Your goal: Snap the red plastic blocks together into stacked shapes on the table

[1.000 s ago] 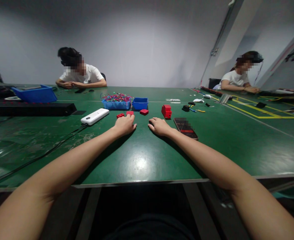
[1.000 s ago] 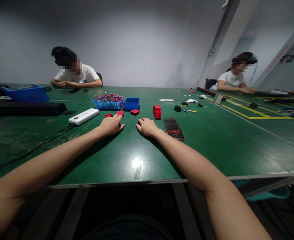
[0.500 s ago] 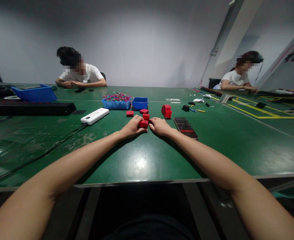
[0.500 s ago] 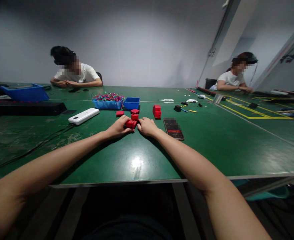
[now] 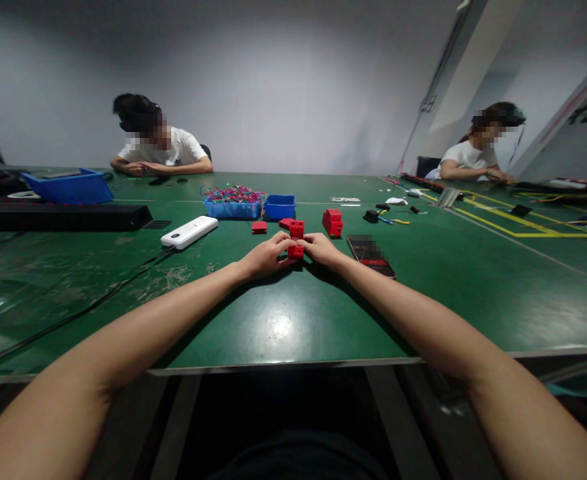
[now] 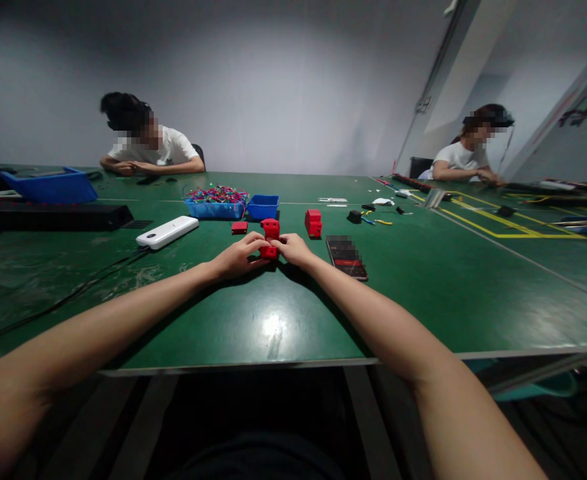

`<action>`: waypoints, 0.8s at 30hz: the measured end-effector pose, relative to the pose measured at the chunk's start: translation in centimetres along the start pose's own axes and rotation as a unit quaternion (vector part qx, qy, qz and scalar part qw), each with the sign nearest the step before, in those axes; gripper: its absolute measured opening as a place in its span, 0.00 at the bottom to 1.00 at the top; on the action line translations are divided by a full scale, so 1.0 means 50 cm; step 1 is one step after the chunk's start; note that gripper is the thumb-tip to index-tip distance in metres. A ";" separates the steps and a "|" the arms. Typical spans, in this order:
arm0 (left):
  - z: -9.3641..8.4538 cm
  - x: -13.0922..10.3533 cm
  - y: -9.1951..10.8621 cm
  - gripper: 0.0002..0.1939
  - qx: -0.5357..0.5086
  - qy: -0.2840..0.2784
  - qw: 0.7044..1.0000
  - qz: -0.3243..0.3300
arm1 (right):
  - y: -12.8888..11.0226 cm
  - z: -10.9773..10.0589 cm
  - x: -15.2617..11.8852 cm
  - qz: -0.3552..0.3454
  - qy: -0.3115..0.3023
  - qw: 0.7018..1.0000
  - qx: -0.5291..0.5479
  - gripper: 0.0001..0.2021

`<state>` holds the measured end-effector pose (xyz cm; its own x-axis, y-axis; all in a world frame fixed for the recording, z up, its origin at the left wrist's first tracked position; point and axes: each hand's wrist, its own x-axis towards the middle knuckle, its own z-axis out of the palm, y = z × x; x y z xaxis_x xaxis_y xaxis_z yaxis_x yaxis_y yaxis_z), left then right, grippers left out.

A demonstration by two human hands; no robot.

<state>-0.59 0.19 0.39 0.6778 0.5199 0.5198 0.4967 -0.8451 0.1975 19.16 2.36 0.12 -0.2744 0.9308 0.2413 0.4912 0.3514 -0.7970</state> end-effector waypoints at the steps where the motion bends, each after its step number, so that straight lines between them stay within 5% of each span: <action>1: -0.003 0.000 0.000 0.15 0.014 0.004 1.000 0.002 | 0.001 0.001 0.000 -0.001 -0.006 1.000 0.010 0.18; 7: -0.017 0.001 -0.043 0.20 0.125 0.067 0.981 -0.134 | 0.001 0.003 0.000 0.003 -0.010 1.000 0.019 0.19; 12: -0.020 -0.005 -0.103 0.35 0.147 -0.029 0.937 -0.316 | -0.004 -0.001 -0.006 0.003 -0.020 1.000 -0.003 0.20; 16: -0.025 -0.004 -0.117 0.38 0.127 -0.114 0.937 -0.304 | -0.011 -0.006 -0.013 0.000 -0.024 1.000 -0.014 0.21; 24: -0.034 -0.018 -0.112 0.34 0.107 -0.079 0.963 -0.235 | -0.009 -0.004 -0.009 -0.012 -0.024 0.999 -0.026 0.21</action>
<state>-4.89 4.25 0.24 0.4162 0.8658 0.2778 0.8577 -0.4752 0.1961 19.22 1.81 0.49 -0.3252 0.9167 0.2321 0.5261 0.3793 -0.7611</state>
